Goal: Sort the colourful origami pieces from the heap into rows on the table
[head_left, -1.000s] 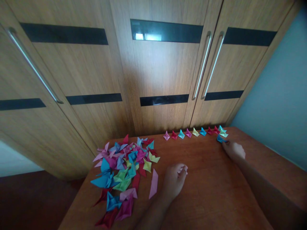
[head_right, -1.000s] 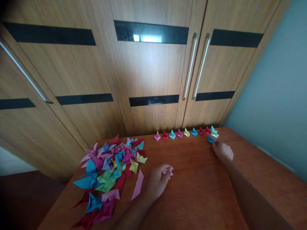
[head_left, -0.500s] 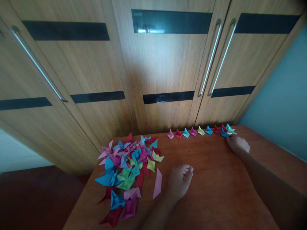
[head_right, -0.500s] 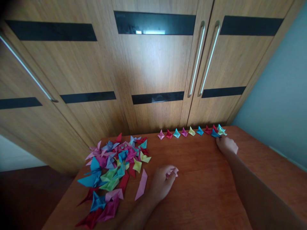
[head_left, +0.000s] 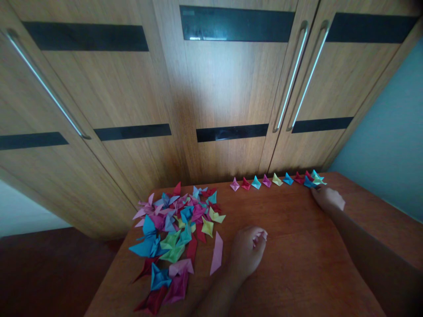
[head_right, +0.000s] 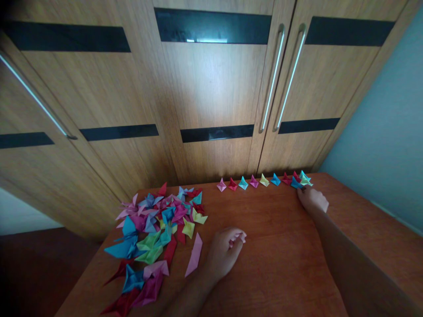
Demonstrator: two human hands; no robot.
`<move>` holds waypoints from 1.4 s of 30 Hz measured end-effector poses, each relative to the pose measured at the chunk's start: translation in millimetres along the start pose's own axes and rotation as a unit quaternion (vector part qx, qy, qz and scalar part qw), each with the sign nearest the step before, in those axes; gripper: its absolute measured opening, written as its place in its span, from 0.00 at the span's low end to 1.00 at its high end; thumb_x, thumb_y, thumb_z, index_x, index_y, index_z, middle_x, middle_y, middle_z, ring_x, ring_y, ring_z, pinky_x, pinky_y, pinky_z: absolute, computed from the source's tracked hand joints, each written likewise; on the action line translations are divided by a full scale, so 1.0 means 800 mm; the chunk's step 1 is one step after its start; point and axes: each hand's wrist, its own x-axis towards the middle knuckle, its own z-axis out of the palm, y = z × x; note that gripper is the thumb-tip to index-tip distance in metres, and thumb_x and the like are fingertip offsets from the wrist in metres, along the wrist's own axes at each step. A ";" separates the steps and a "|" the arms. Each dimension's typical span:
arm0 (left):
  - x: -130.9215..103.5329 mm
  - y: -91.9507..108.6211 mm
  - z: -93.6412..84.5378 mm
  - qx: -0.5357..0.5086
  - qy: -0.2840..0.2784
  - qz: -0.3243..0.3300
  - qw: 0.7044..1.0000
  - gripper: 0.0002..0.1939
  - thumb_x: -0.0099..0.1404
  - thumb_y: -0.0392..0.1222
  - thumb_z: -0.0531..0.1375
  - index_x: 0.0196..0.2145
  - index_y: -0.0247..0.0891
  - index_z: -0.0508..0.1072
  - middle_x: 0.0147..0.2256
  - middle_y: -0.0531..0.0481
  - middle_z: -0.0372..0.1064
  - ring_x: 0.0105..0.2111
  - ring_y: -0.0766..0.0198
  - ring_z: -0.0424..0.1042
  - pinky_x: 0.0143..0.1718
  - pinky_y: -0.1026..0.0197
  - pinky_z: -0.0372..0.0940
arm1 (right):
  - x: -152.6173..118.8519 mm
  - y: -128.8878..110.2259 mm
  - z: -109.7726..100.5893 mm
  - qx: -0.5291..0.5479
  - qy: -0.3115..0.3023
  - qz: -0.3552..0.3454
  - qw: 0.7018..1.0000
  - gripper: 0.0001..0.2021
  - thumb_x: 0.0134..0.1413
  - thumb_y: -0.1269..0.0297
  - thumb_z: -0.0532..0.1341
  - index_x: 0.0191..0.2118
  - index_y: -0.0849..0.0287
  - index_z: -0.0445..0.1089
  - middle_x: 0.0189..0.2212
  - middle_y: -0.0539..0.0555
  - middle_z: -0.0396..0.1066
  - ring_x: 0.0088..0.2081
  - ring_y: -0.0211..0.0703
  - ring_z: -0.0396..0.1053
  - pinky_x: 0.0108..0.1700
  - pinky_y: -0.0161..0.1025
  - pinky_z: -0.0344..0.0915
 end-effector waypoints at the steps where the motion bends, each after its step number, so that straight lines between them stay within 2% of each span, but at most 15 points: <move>1: 0.000 0.000 0.000 0.000 0.001 0.001 1.000 0.13 0.65 0.42 0.50 0.32 0.38 0.73 0.31 0.48 0.72 0.30 0.62 0.68 0.31 0.64 0.59 | 0.000 0.000 -0.001 -0.001 -0.002 0.002 1.000 0.25 0.51 0.46 0.52 0.45 0.59 0.71 0.38 0.69 0.71 0.40 0.64 0.69 0.34 0.53 0.64; 9: 0.002 -0.003 0.002 -0.017 0.013 -0.004 1.000 0.15 0.65 0.44 0.49 0.34 0.38 0.73 0.31 0.47 0.73 0.31 0.61 0.70 0.32 0.63 0.60 | -0.003 -0.001 -0.007 0.035 -0.012 0.021 0.999 0.25 0.49 0.47 0.54 0.48 0.58 0.70 0.40 0.70 0.70 0.40 0.64 0.69 0.35 0.51 0.63; 13: 0.002 -0.004 0.001 -0.018 0.018 0.000 1.000 0.15 0.66 0.44 0.48 0.33 0.38 0.73 0.31 0.47 0.73 0.30 0.61 0.70 0.32 0.63 0.60 | -0.020 0.000 -0.010 0.088 0.042 0.055 0.994 0.27 0.52 0.51 0.51 0.54 0.62 0.64 0.41 0.70 0.70 0.41 0.62 0.69 0.35 0.48 0.63; 17: 0.001 -0.006 0.001 -0.013 0.017 0.011 1.000 0.15 0.65 0.44 0.49 0.32 0.38 0.73 0.31 0.47 0.73 0.31 0.61 0.70 0.32 0.63 0.61 | -0.050 -0.007 -0.010 0.147 0.103 0.087 0.980 0.24 0.51 0.54 0.52 0.50 0.63 0.67 0.40 0.67 0.71 0.41 0.60 0.69 0.37 0.47 0.64; 20: 0.000 -0.007 0.004 -0.019 0.018 0.014 1.000 0.12 0.64 0.42 0.51 0.33 0.38 0.73 0.32 0.48 0.73 0.32 0.61 0.70 0.33 0.62 0.62 | -0.075 -0.020 -0.006 0.167 0.096 0.063 0.979 0.19 0.50 0.55 0.53 0.43 0.60 0.72 0.36 0.63 0.73 0.39 0.56 0.70 0.37 0.44 0.64; 23: -0.003 -0.001 0.001 -0.036 0.033 0.011 0.999 0.12 0.63 0.39 0.51 0.36 0.39 0.73 0.34 0.48 0.73 0.33 0.62 0.71 0.34 0.63 0.63 | -0.098 -0.034 -0.002 0.170 0.069 0.007 0.983 0.18 0.50 0.55 0.54 0.41 0.57 0.73 0.34 0.60 0.74 0.38 0.53 0.71 0.37 0.40 0.63; 26: -0.011 0.013 -0.019 0.001 0.043 0.021 0.999 0.13 0.64 0.38 0.50 0.40 0.41 0.73 0.36 0.49 0.73 0.34 0.63 0.70 0.34 0.63 0.63 | -0.113 -0.044 0.001 0.164 0.027 -0.061 0.984 0.18 0.51 0.54 0.53 0.42 0.56 0.72 0.33 0.58 0.75 0.39 0.53 0.71 0.35 0.38 0.62; 29: -0.022 0.025 -0.059 0.152 0.059 0.034 0.986 0.12 0.64 0.37 0.50 0.41 0.44 0.72 0.39 0.49 0.71 0.38 0.60 0.70 0.40 0.61 0.62 | -0.116 -0.046 0.001 0.164 0.010 -0.078 0.983 0.18 0.51 0.52 0.53 0.42 0.55 0.72 0.34 0.57 0.75 0.39 0.52 0.71 0.35 0.37 0.62; 32: -0.034 0.026 -0.101 0.330 0.083 -0.033 0.940 0.10 0.63 0.40 0.52 0.41 0.42 0.71 0.40 0.45 0.70 0.40 0.54 0.69 0.41 0.56 0.61 | -0.113 -0.043 0.000 0.175 0.014 -0.069 0.982 0.18 0.51 0.53 0.53 0.42 0.55 0.72 0.35 0.57 0.75 0.39 0.52 0.71 0.35 0.37 0.62; 34: -0.042 0.022 -0.121 0.406 0.084 -0.085 0.906 0.10 0.62 0.43 0.54 0.40 0.40 0.70 0.39 0.43 0.69 0.39 0.52 0.69 0.38 0.55 0.61 | -0.112 -0.043 -0.001 0.179 0.009 -0.072 0.981 0.18 0.51 0.53 0.53 0.42 0.55 0.72 0.35 0.57 0.75 0.39 0.52 0.72 0.35 0.37 0.62; 37: -0.051 0.011 -0.131 0.455 0.074 -0.120 0.879 0.11 0.62 0.46 0.55 0.40 0.39 0.70 0.38 0.43 0.69 0.39 0.52 0.69 0.36 0.56 0.61 | -0.112 -0.044 -0.002 0.176 -0.006 -0.078 0.981 0.18 0.51 0.52 0.53 0.43 0.54 0.71 0.36 0.56 0.75 0.39 0.52 0.71 0.35 0.38 0.62; 42: -0.053 -0.003 -0.124 0.477 0.061 -0.141 0.865 0.11 0.63 0.46 0.53 0.38 0.38 0.71 0.38 0.42 0.69 0.40 0.53 0.69 0.35 0.57 0.61 | -0.114 -0.047 -0.004 0.176 -0.016 -0.074 0.982 0.18 0.51 0.51 0.53 0.42 0.53 0.71 0.36 0.56 0.75 0.40 0.53 0.71 0.34 0.38 0.61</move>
